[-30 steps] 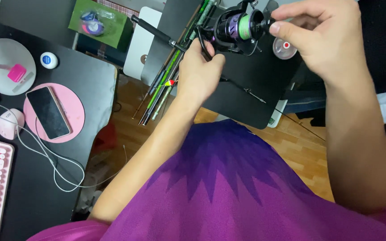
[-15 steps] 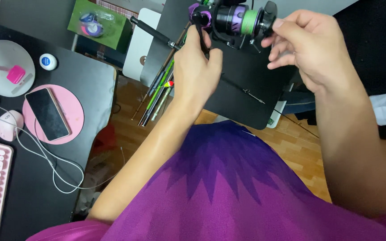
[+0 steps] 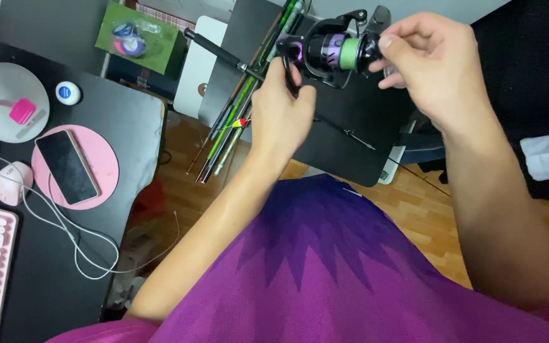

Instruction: Assembling a fishing reel and attaching it to a fishing rod.

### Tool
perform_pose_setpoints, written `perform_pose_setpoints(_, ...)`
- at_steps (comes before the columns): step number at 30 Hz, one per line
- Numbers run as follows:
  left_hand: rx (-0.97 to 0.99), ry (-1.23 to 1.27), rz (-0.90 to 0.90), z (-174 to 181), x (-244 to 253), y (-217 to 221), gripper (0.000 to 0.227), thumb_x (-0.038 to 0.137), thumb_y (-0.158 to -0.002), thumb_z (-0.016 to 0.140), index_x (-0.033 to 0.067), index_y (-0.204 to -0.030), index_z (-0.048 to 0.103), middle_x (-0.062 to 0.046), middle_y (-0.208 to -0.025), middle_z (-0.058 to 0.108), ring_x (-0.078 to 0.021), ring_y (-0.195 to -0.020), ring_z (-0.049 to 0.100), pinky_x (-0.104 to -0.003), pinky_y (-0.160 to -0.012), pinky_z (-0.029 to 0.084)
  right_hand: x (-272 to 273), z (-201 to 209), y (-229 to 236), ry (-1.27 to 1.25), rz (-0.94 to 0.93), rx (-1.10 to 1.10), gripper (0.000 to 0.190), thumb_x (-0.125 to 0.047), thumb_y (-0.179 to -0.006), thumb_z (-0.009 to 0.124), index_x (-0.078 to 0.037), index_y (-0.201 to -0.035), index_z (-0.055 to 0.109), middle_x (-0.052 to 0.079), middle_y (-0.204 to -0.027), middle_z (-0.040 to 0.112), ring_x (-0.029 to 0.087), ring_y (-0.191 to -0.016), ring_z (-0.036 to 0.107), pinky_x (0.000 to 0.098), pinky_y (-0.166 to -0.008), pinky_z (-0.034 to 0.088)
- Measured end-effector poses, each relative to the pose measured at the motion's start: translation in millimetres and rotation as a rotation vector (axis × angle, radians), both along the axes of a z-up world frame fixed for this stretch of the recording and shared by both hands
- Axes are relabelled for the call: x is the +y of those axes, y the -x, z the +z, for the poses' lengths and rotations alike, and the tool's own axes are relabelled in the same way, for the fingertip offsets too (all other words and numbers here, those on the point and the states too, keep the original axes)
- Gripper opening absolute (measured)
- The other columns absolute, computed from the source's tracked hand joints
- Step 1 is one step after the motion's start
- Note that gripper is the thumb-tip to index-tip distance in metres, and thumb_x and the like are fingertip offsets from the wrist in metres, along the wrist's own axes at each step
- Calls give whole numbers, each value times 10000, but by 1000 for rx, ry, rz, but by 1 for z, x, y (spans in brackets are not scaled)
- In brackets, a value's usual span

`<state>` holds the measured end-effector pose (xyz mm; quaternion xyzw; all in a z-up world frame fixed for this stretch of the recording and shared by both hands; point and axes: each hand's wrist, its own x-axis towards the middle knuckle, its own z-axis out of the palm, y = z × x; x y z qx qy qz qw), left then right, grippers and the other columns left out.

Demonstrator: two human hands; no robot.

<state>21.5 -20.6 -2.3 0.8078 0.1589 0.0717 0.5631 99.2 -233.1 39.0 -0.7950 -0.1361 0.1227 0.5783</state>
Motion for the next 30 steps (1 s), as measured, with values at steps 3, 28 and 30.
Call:
perform_pose_setpoints(3, 31, 44, 9, -4, -1, -1, 168, 146, -826, 658, 74, -925, 542, -83, -639, 615, -206, -578, 626, -356, -603, 516, 9, 11, 6, 22, -42, -7, 202, -95, -1102, 649, 47, -1244, 635, 106, -1054, 721, 142, -890, 737, 231, -692, 593)
perform_pose_setpoints(28, 31, 50, 83, -2, -7, -11, 174, 163, -847, 645, 74, -950, 536, -92, -621, 620, -214, -540, 615, -362, -597, 511, 2, 3, 11, -345, -136, 371, 268, -294, -1149, 603, -27, -1165, 599, 105, -1098, 715, 184, -817, 669, 390, -713, 597)
perform_pose_setpoints(30, 18, 63, 87, -1, -7, -11, 171, 159, -848, 636, 73, -954, 533, -89, -624, 624, -215, -536, 615, -366, -590, 510, 5, 0, 12, -319, -166, 333, 262, -264, -1124, 637, -13, -1197, 615, 79, -1078, 697, 169, -806, 672, 361, -691, 603)
